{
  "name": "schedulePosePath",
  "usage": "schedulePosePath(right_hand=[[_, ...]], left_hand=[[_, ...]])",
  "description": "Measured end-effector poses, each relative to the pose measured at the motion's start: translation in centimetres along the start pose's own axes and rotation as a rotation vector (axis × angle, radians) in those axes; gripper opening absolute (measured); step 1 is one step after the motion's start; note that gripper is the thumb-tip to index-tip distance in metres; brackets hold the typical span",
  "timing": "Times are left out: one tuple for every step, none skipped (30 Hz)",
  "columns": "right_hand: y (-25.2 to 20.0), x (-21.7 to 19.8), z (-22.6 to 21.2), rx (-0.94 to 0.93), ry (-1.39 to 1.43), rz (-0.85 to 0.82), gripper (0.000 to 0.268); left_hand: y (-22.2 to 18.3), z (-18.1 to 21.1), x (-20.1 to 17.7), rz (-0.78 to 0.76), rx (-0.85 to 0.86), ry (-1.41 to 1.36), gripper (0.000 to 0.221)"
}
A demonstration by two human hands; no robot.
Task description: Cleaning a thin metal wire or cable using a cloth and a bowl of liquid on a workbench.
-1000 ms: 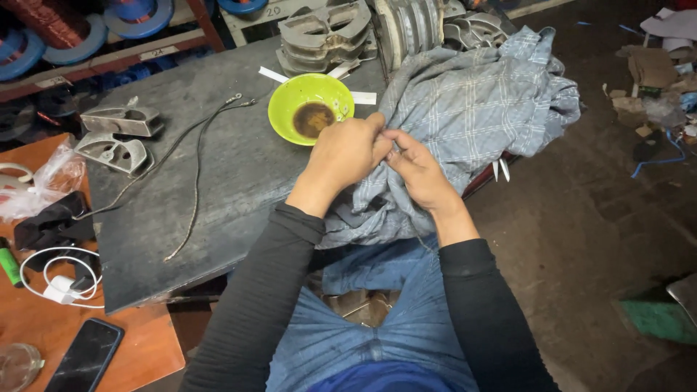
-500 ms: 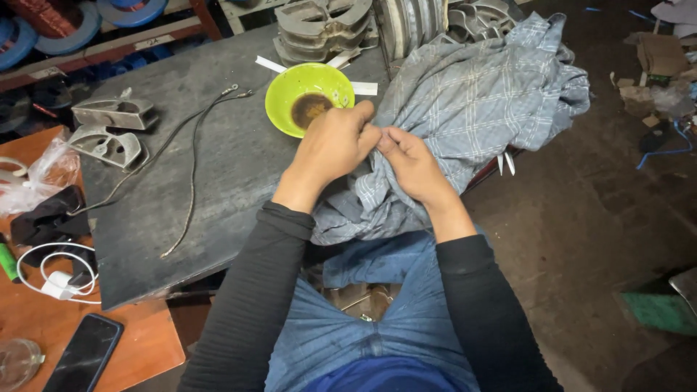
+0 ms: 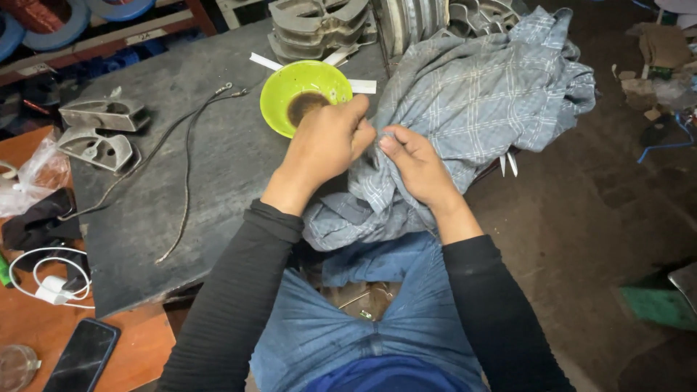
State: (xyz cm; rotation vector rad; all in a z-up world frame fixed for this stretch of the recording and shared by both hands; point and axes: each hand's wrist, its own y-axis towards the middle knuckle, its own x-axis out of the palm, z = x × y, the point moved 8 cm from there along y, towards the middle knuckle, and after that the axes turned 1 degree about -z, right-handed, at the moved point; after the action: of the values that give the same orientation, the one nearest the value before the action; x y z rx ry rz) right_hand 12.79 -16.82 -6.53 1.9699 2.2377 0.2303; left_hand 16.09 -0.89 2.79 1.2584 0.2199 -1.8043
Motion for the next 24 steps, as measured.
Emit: schedulePosePath(right_hand=[[0.1, 0.2, -0.2, 0.002, 0.000, 0.002, 0.019], [0.2, 0.3, -0.3, 0.009, -0.008, 0.015, 0.020], [0.3, 0.5, -0.5, 0.015, -0.015, 0.026, 0.020], [-0.2, 1.1, -1.4, 0.015, -0.016, 0.027, 0.020], [-0.4, 1.8, -2.7, -0.026, -0.062, 0.029, 0.018], [-0.6, 2.5, -4.1, -0.067, -0.107, 0.031, 0.018], [-0.8, 2.7, -4.0, -0.070, -0.107, 0.025, 0.018], [-0.9, 2.7, -4.2, -0.097, -0.161, 0.048, 0.017], [-1.3, 2.7, -4.4, -0.122, -0.214, 0.072, 0.016], [-1.6, 2.8, -4.5, -0.123, -0.214, 0.069, 0.016], [-1.6, 3.0, -4.8, -0.126, -0.239, 0.071, 0.016], [-1.6, 3.2, -5.0, -0.130, -0.264, 0.073, 0.016], [-1.4, 2.4, -3.7, -0.131, -0.260, 0.071, 0.016], [-1.0, 1.8, -1.8, -0.061, -0.131, 0.034, 0.014], [-0.5, 1.2, 0.1, 0.005, -0.005, -0.003, 0.013], [-0.7, 1.0, -0.7, 0.001, -0.003, -0.005, 0.013], [-1.1, 1.3, -0.9, 0.066, 0.077, -0.098, 0.016], [-1.5, 1.7, -1.2, 0.130, 0.158, -0.190, 0.019], [-1.4, 0.5, -1.7, 0.128, 0.161, -0.186, 0.019], [-1.3, -0.3, -2.0, 0.150, 0.091, -0.226, 0.017], [-1.6, -1.2, -2.1, 0.177, 0.020, -0.266, 0.015], [-2.0, -1.3, -2.6, 0.180, 0.023, -0.261, 0.015], [-2.0, -1.6, -3.2, 0.190, -0.007, -0.256, 0.016], [-2.0, -1.8, -3.9, 0.199, -0.037, -0.250, 0.016]], left_hand=[[0.1, 0.1, 0.1, -0.002, 0.001, -0.002, 0.018], [0.2, -0.1, 0.1, -0.004, -0.035, -0.005, 0.020], [0.2, -0.3, 0.1, -0.005, -0.071, -0.006, 0.022], [0.7, -0.3, 0.7, -0.006, -0.070, -0.006, 0.022], [1.0, -1.6, 1.6, -0.068, -0.209, -0.005, 0.030], [1.1, -2.8, 2.4, -0.129, -0.349, -0.004, 0.042], [1.1, -2.8, 2.4, -0.124, -0.351, -0.003, 0.042], [1.0, -3.1, 2.5, -0.136, -0.383, -0.007, 0.045], [0.9, -3.3, 2.8, -0.151, -0.414, -0.012, 0.048], [0.5, -2.5, 2.1, -0.148, -0.417, -0.011, 0.048], [0.6, -1.3, 1.3, -0.169, -0.349, 0.053, 0.045], [0.5, -0.1, 0.5, -0.189, -0.281, 0.118, 0.043], [-0.2, -0.1, -0.3, -0.190, -0.284, 0.121, 0.043], [-0.7, 1.2, -1.2, -0.174, -0.116, 0.110, 0.034], [-1.2, 2.6, -2.1, -0.155, 0.053, 0.100, 0.026], [-1.8, 2.5, -2.4, -0.152, 0.053, 0.104, 0.026], [-2.3, 3.3, -2.7, -0.108, 0.140, 0.077, 0.020], [-2.8, 4.0, -3.1, -0.063, 0.226, 0.048, 0.017], [-3.3, 3.5, -3.9, -0.067, 0.230, 0.050, 0.017], [-3.6, 2.3, -5.3, -0.003, 0.150, 0.024, 0.014], [-4.2, 1.1, -6.5, 0.060, 0.067, -0.006, 0.013], [-4.6, 0.2, -6.4, 0.054, 0.068, -0.008, 0.013], [-4.8, -0.5, -7.0, 0.115, 0.092, 0.022, 0.012], [-5.1, -1.2, -7.7, 0.176, 0.116, 0.053, 0.011]])
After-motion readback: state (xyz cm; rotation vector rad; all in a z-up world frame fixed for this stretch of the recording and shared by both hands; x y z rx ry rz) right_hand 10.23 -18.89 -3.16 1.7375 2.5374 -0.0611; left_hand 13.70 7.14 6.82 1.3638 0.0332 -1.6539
